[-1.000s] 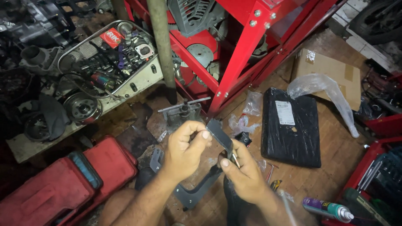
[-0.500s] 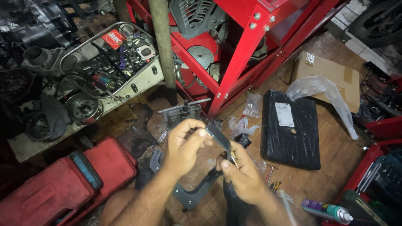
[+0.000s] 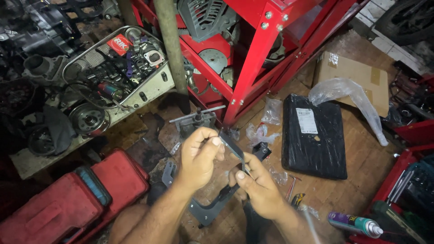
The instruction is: The person assembles a metal frame structure using an Allen key to tighten bolts. They retrieve tools from a red toolbox, manipulate metal rods and brackets, and use a utility knife to cut a plastic bag.
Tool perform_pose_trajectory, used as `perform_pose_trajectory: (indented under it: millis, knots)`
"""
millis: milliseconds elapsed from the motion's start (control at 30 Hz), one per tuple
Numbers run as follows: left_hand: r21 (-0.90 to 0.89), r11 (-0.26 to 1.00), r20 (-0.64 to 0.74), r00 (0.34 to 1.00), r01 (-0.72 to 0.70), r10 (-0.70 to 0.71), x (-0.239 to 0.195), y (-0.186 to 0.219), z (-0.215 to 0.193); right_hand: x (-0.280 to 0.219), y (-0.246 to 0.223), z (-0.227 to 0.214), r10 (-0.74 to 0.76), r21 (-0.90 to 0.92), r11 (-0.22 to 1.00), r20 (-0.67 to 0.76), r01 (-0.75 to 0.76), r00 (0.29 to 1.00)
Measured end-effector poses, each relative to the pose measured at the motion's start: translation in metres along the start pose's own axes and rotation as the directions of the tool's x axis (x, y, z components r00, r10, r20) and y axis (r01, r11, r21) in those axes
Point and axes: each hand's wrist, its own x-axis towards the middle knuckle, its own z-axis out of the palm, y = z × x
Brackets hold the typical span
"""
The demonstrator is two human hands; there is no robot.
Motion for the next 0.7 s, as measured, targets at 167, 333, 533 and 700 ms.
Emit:
perform_pose_trajectory:
  millis: [167,333,533,700]
  knots:
    - [-0.185,0.982,-0.011,0.999,-0.038,0.037,0.002,-0.006,0.002,0.002,-0.002,0.000,0.127,0.159,0.977,0.090,-0.140,0.988]
    - [-0.238,0.968,0.009,0.996,-0.081,0.085,0.002,-0.010,0.004,0.006,-0.019,0.007,0.264,0.253,0.932,0.019,-0.260,0.964]
    - [-0.120,0.993,0.017,1.000,-0.009,0.012,0.007,-0.008,-0.002,0.005,-0.010,0.000,0.158,0.273,0.949,0.015,-0.156,0.987]
    - [0.000,0.998,0.057,0.996,-0.070,0.070,0.005,-0.001,-0.002,0.003,0.002,-0.005,0.084,0.140,0.986,0.018,-0.086,0.996]
